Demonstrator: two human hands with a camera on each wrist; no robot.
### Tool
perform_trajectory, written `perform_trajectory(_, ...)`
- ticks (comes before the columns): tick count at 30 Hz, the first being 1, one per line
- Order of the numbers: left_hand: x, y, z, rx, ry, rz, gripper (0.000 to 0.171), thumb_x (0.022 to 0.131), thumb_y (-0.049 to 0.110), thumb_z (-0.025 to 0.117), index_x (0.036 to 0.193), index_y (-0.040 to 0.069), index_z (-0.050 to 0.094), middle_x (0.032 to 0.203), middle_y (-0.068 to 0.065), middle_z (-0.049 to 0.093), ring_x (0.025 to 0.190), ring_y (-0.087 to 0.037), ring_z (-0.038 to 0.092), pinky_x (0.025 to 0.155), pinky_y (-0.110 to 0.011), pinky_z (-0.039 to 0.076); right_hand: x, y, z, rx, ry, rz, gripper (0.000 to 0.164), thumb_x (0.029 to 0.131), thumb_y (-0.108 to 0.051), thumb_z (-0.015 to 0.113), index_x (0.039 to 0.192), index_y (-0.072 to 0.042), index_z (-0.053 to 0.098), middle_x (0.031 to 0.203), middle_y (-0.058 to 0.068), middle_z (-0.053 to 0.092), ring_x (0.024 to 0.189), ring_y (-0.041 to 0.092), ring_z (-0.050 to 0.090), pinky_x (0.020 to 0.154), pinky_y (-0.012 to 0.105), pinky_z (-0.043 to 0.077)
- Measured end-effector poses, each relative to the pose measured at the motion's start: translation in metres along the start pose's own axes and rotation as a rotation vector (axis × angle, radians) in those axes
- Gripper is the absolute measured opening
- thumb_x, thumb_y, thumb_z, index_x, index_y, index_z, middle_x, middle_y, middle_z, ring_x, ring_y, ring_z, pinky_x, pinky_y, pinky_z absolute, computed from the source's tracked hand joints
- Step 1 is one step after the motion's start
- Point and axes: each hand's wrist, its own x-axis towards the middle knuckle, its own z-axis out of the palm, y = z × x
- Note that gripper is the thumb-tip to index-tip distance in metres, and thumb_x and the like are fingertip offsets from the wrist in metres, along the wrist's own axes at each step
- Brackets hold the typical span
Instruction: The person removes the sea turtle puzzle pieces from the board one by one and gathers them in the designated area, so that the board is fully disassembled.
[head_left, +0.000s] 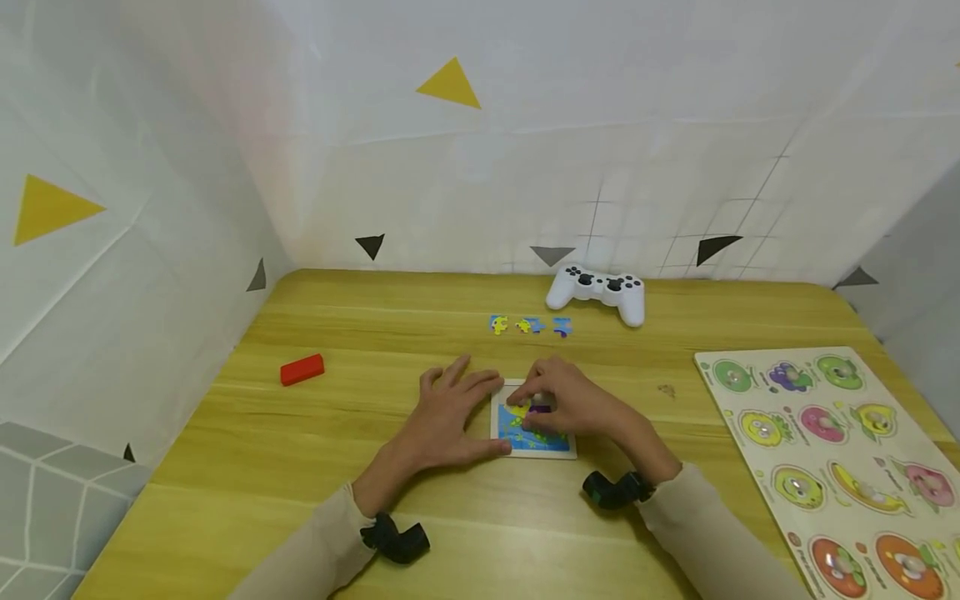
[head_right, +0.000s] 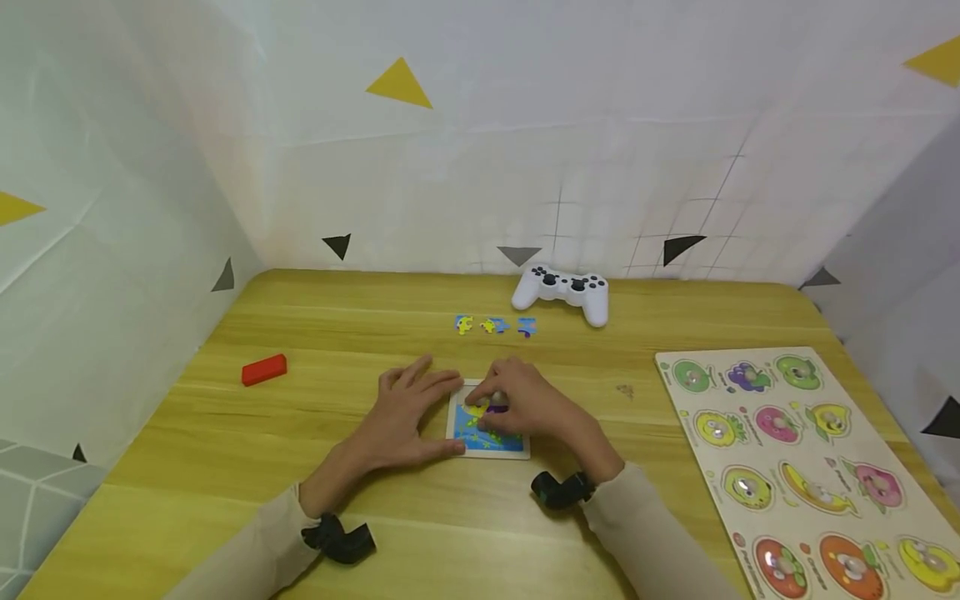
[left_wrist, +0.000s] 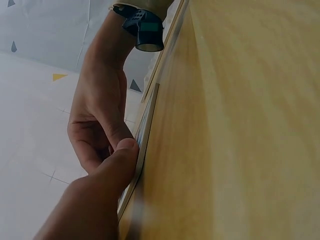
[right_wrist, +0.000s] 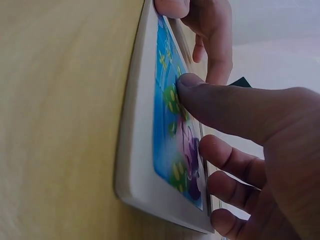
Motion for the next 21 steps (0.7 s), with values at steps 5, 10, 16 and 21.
perform_trajectory(5,-0.0005,0.0004,-0.0008,0.017,-0.021,-0.009,0.091,0.081,0.08,0.06,0.154,0.027,0.046,0.16,0.01,0.042,0.156,-0.036,0.02,0.114,-0.062,0.019,0.0001,-0.0015,0.0002,-0.008,-0.006,-0.006,0.024,0.087,-0.019,0.081,0.111,-0.019,0.079,0.098,0.001,0.064,0.093,0.016,0.05,0.08,0.03,0.038)
perform_trajectory(10,0.0008,-0.0001,-0.0005,0.03,-0.039,-0.027,0.09,0.083,0.081,0.057,0.155,0.029,0.044,0.161,0.007,0.04,0.157,-0.034,0.018,0.114,-0.061,0.019,0.0002,-0.0026,0.0,-0.006,-0.014,0.008,0.023,0.087,-0.019,0.081,0.11,-0.02,0.079,0.099,0.001,0.064,0.095,0.016,0.051,0.082,0.031,0.039)
perform_trajectory(16,0.0009,-0.0002,-0.0005,0.028,-0.034,-0.035,0.084,0.085,0.079,0.056,0.154,0.031,0.046,0.157,0.004,0.043,0.156,-0.034,0.02,0.113,-0.062,0.021,0.0001,-0.0027,0.0007,0.024,-0.021,0.023,0.021,0.088,-0.016,0.08,0.109,-0.02,0.078,0.099,0.001,0.064,0.095,0.017,0.052,0.082,0.031,0.039)
perform_trajectory(21,0.0006,0.0003,-0.0011,0.028,-0.022,-0.032,0.084,0.084,0.078,0.059,0.153,0.03,0.048,0.154,0.001,0.045,0.153,-0.034,0.024,0.113,-0.062,0.022,-0.0004,-0.0014,0.0006,0.058,-0.024,0.015,0.022,0.088,-0.012,0.078,0.109,-0.019,0.078,0.1,0.001,0.065,0.094,0.017,0.052,0.081,0.031,0.039)
